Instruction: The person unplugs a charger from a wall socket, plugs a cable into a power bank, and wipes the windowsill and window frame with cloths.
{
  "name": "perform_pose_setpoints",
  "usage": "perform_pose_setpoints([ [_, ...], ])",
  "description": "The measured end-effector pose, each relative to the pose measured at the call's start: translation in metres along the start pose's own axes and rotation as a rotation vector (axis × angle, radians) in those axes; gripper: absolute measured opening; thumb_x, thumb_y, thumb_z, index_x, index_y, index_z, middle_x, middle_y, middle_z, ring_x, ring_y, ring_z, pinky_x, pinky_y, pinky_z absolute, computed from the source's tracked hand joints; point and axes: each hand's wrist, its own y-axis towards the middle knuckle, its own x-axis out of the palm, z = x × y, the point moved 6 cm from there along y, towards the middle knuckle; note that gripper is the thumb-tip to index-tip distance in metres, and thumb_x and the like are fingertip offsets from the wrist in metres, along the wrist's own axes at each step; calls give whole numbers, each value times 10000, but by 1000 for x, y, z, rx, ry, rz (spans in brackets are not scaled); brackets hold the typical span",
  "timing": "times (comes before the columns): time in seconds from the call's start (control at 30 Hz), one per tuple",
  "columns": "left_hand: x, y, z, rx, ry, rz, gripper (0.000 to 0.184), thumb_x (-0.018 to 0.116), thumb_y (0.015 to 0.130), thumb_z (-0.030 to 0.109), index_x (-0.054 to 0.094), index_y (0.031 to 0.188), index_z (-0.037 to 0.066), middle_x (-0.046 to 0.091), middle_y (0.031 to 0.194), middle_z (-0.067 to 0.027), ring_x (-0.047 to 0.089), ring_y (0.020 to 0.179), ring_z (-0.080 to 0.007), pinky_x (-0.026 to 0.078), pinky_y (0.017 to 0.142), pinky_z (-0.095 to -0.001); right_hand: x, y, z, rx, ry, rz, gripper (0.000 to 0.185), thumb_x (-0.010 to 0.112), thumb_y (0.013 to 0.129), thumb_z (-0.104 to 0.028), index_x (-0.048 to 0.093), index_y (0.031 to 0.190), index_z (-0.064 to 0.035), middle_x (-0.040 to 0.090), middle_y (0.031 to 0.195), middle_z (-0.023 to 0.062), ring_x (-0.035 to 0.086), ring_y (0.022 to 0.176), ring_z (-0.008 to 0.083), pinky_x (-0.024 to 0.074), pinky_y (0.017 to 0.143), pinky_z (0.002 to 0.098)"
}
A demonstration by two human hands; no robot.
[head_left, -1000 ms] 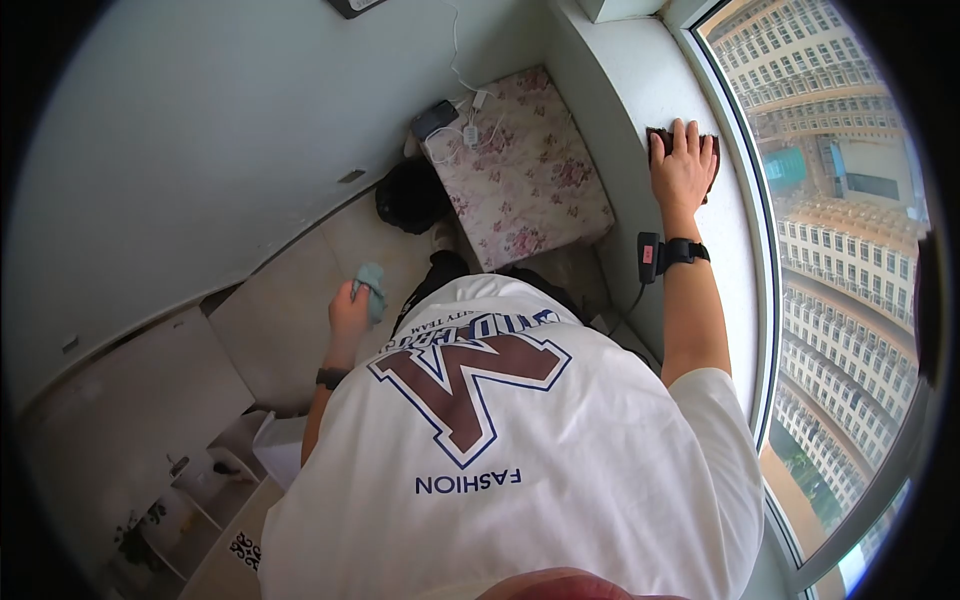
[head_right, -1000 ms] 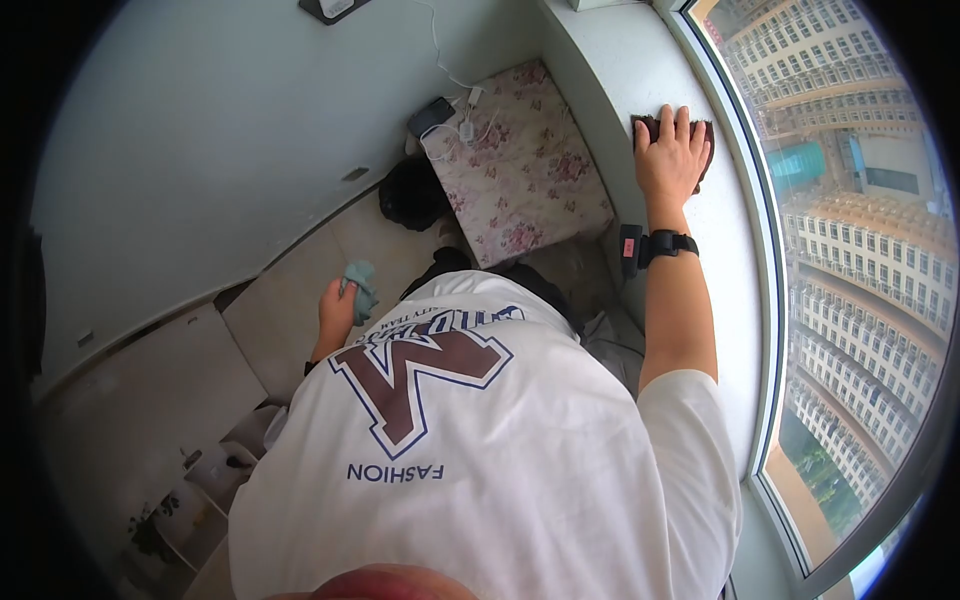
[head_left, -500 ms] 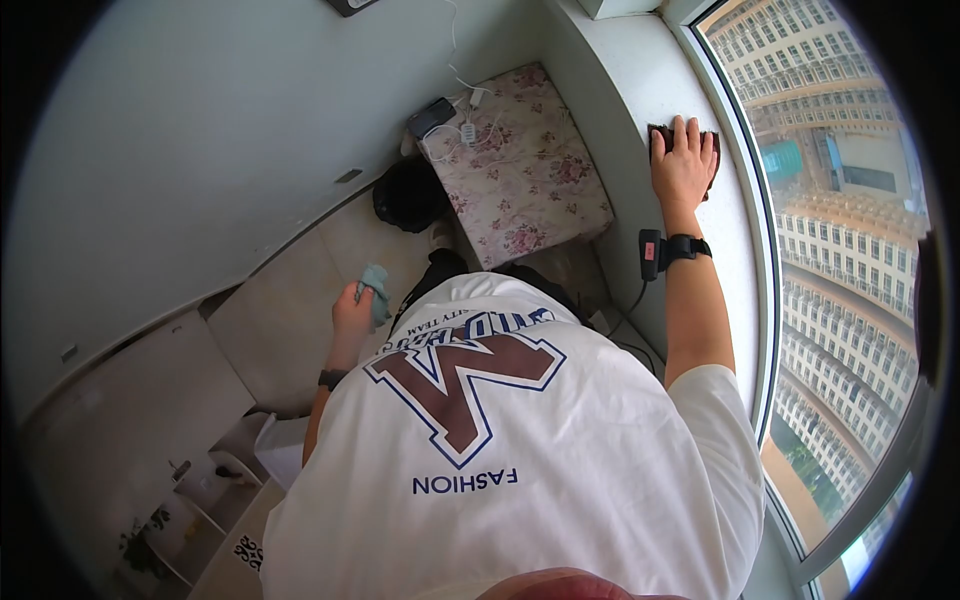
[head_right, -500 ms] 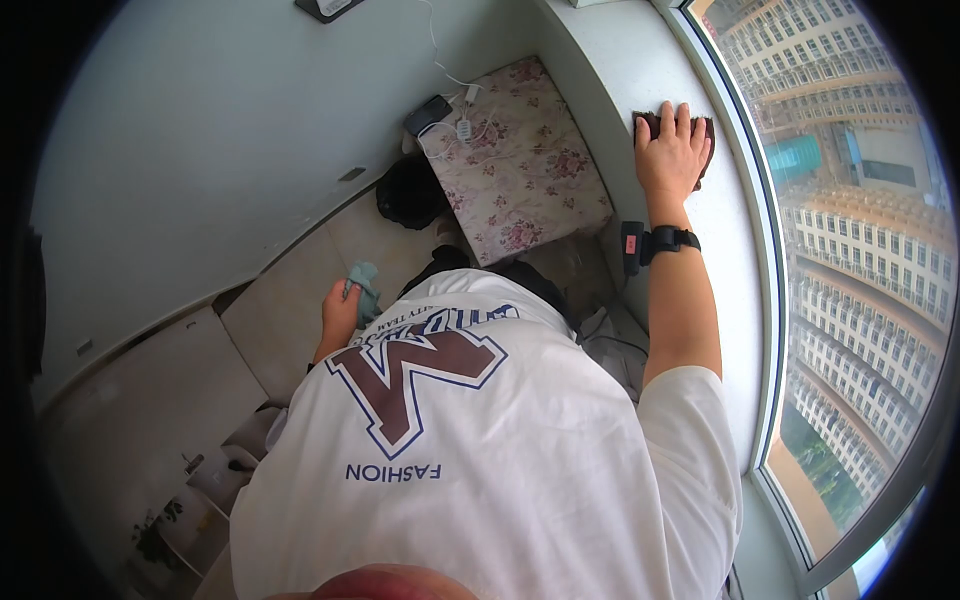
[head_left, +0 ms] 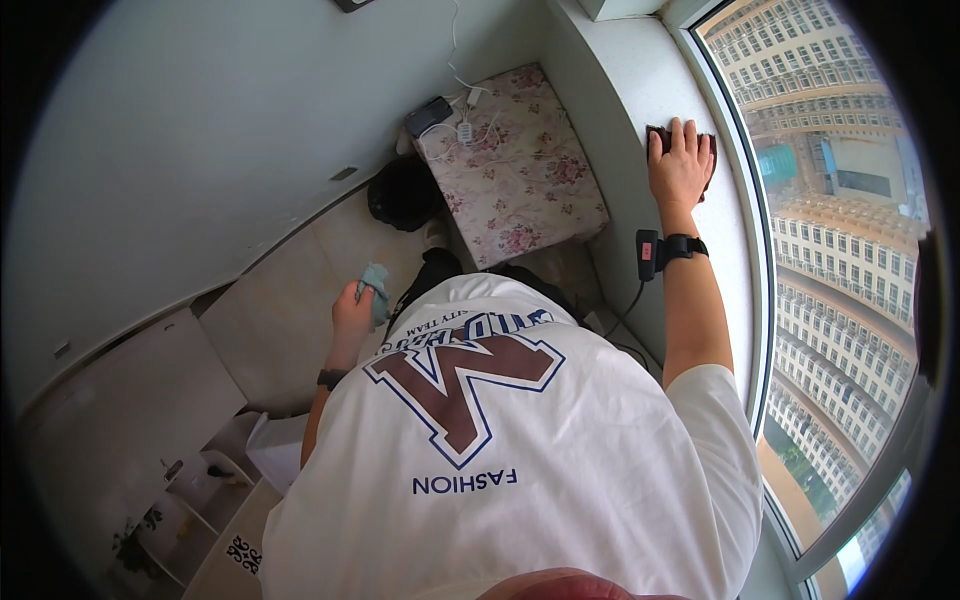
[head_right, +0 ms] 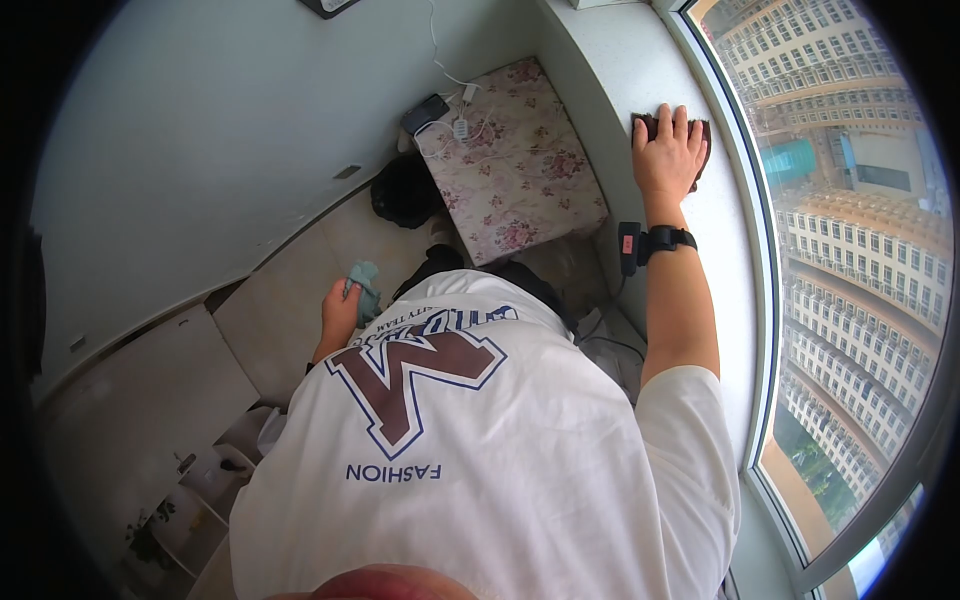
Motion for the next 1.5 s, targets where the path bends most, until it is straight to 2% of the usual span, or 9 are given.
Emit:
perform_pose_setpoints([
  [0.5, 4, 12, -12, 258, 164, 159, 298, 621, 932, 272, 635, 1072, 9, 687, 896, -195, 675, 830, -318, 501, 732, -391, -4, 1, -1, 18, 42, 13, 537, 526, 943, -471, 539, 1387, -169, 464, 1490, 103, 355, 1408, 380, 230, 1171, 496],
  [0.7, -11, 4, 30, -6, 74, -33, 376, 550, 955, 276, 605, 1174, -25, 663, 1026, -255, 651, 937, -405, 497, 813, -422, -9, 0, -3, 10, 45, 5, 535, 531, 947, -458, 538, 1386, -153, 451, 1500, 100, 344, 1414, 381, 225, 1173, 498],
  [0.83, -5, 27, 67, 25, -148, -172, 294, 550, 986, 244, 622, 1136, 2, 690, 977, -140, 661, 878, -234, 506, 754, -356, -7, 1, -5, 32, 52, 8, 542, 530, 947, -471, 541, 1384, -151, 442, 1509, 95, 351, 1410, 380, 226, 1174, 494],
  [0.93, 11, 42, 161, 114, -585, -511, 222, 527, 1017, 183, 621, 1142, 25, 678, 959, -27, 629, 855, -95, 514, 748, -286, -3, 4, -4, 68, 82, 12, 608, 527, 950, -494, 494, 1423, -113, 424, 1518, 132, 357, 1408, 373, 235, 1173, 484],
  [1.13, 86, 41, 413, 361, -880, -964, 344, 540, 1012, 215, 544, 1272, -9, 647, 1149, -76, 627, 1025, -121, 520, 884, -285, 4, -7, 17, 188, 1011, 286, 660, 588, 968, -297, 330, 1511, -24, 422, 1491, 204, 439, 1352, 319, 321, 1131, 431],
  [1.2, 120, 33, 467, 607, -819, -1009, 444, 567, 983, 243, 503, 1321, -37, 623, 1235, -140, 587, 1169, -194, 481, 960, -322, 4, -14, 20, 255, 1368, 330, 692, 584, 982, -240, 244, 1543, -20, 464, 1389, 180, 486, 1262, 288, 374, 1084, 388],
  [1.27, 122, 32, 477, 758, -522, -632, 571, 624, 932, 265, 456, 1377, -49, 556, 1335, -267, 548, 1250, -327, 437, 1033, -383, -1, -20, 18, 200, 1438, 328, 704, 587, 985, -283, 248, 1541, -16, 428, 1455, 191, 453, 1315, 303, 367, 1096, 408],
  [1.33, 131, 48, 455, 1028, -522, -400, 531, 638, 923, 239, 490, 1363, -19, 579, 1316, -239, 577, 1214, -321, 459, 1013, -388, -19, -16, 6, 113, 1020, 384, 738, 602, 973, -339, 255, 1538, -13, 358, 1527, 219, 402, 1377, 326, 355, 1111, 424],
  [1.5, 128, 201, 292, 497, -305, -361, 406, 646, 914, 191, 573, 1278, 28, 647, 1236, -164, 628, 1141, -281, 511, 943, -369, -7, -1, -24, -102, 229, 51, 428, 586, 955, -390, 628, 1335, -197, 475, 1495, 101, 377, 1401, 359, 242, 1172, 470],
])
